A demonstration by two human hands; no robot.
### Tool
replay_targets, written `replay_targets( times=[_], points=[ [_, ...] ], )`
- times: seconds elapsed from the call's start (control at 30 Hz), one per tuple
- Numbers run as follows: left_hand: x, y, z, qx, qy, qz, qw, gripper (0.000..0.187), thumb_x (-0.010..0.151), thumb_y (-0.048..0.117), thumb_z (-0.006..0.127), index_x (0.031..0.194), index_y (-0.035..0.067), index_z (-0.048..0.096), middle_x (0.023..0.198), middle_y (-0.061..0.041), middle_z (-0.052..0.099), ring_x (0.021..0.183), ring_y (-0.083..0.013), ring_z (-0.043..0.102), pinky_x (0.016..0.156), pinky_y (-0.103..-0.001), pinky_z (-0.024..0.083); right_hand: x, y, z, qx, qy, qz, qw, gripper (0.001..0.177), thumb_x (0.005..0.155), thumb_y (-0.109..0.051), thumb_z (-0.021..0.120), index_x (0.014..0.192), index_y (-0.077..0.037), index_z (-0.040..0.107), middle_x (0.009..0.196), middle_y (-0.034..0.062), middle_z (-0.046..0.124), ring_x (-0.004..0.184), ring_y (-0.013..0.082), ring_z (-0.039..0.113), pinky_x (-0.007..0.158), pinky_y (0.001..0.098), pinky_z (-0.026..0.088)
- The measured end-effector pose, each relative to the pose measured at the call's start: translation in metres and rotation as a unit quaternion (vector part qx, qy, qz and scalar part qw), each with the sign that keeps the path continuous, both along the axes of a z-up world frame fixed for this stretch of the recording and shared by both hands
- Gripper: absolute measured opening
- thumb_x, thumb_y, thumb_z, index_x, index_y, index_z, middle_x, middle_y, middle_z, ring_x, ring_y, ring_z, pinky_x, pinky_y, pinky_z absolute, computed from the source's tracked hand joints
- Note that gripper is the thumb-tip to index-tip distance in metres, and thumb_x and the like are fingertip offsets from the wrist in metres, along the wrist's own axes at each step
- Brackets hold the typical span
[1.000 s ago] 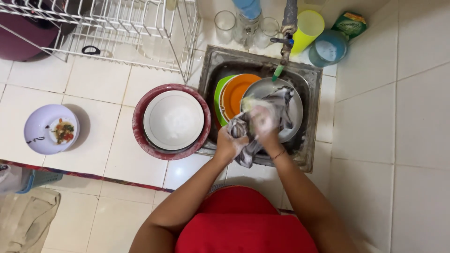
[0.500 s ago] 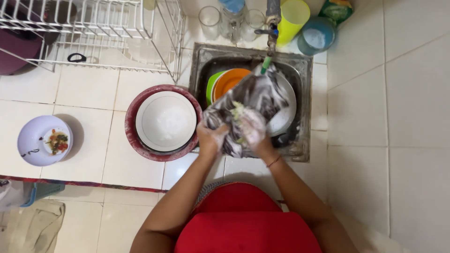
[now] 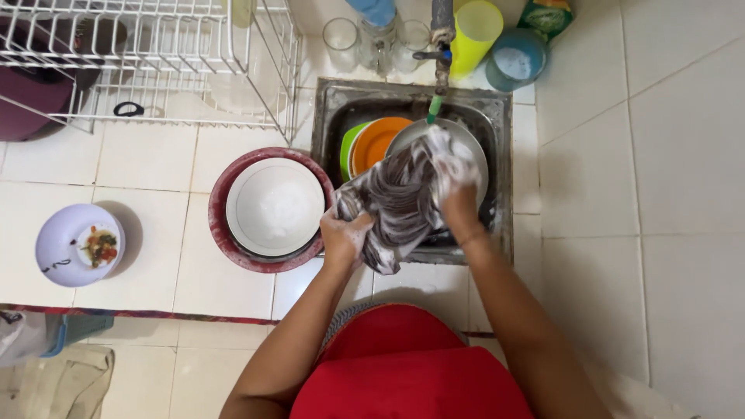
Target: Washing various dishes including plates, bowls, and a cutting board in a kitchen sink with soap and a sponge.
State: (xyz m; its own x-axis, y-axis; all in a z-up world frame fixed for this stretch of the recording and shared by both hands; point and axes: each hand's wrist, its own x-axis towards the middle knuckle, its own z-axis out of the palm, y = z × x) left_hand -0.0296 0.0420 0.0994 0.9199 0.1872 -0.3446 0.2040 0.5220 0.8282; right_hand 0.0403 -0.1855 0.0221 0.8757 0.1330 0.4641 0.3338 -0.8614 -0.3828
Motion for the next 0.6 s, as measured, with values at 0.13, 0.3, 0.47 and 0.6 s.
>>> replay_targets(
  times=[0.13,0.3,0.47,0.6],
  points=[
    [0.006,0.002,-0.047,0.006,0.032,0.043,0.999,0.016,0.078,-0.007,0.070,0.094,-0.007,0.068,0.084,-0.009,0.071,0.068,-0.0168,0.066,0.066,-0.031,0.055,-0.060,0.023,-0.011,0.043,0.031,0.001,0.999,0.040,0.086,-0.003,0.066,0.126,0.002,0.065,0.126,0.0159,0.061,0.116,0.0322,0.059,0.104,0.0446,0.046],
    [0.017,-0.004,-0.034,-0.009,0.019,0.066,0.998,0.018,0.079,-0.008,0.068,0.097,-0.006,0.067,0.085,-0.010,0.070,0.069,-0.0185,0.064,0.067,-0.033,0.054,-0.084,0.048,0.017,0.032,-0.071,0.101,0.992,0.035,0.091,0.002,0.062,0.124,-0.005,0.065,0.128,0.0084,0.064,0.120,0.0279,0.061,0.108,0.0446,0.044],
    [0.011,-0.007,-0.055,-0.133,0.097,0.063,0.984,0.023,0.075,-0.006,0.064,0.098,-0.007,0.061,0.091,-0.018,0.067,0.075,-0.0300,0.068,0.073,-0.048,0.061,-0.041,-0.004,-0.022,0.296,-0.009,-0.108,0.949,0.028,0.102,-0.005,0.065,0.127,0.003,0.055,0.128,0.0165,0.057,0.121,0.0287,0.058,0.109,0.0440,0.045],
    [0.019,-0.014,-0.042,-0.240,0.185,0.074,0.950,0.033,0.071,-0.001,0.060,0.104,0.002,0.061,0.098,-0.015,0.069,0.085,-0.0325,0.070,0.084,-0.055,0.059,-0.057,0.043,-0.006,0.401,-0.046,-0.029,0.915,0.021,0.104,-0.006,0.065,0.124,-0.003,0.061,0.123,0.0141,0.060,0.115,0.0281,0.063,0.102,0.0418,0.055]
  ],
)
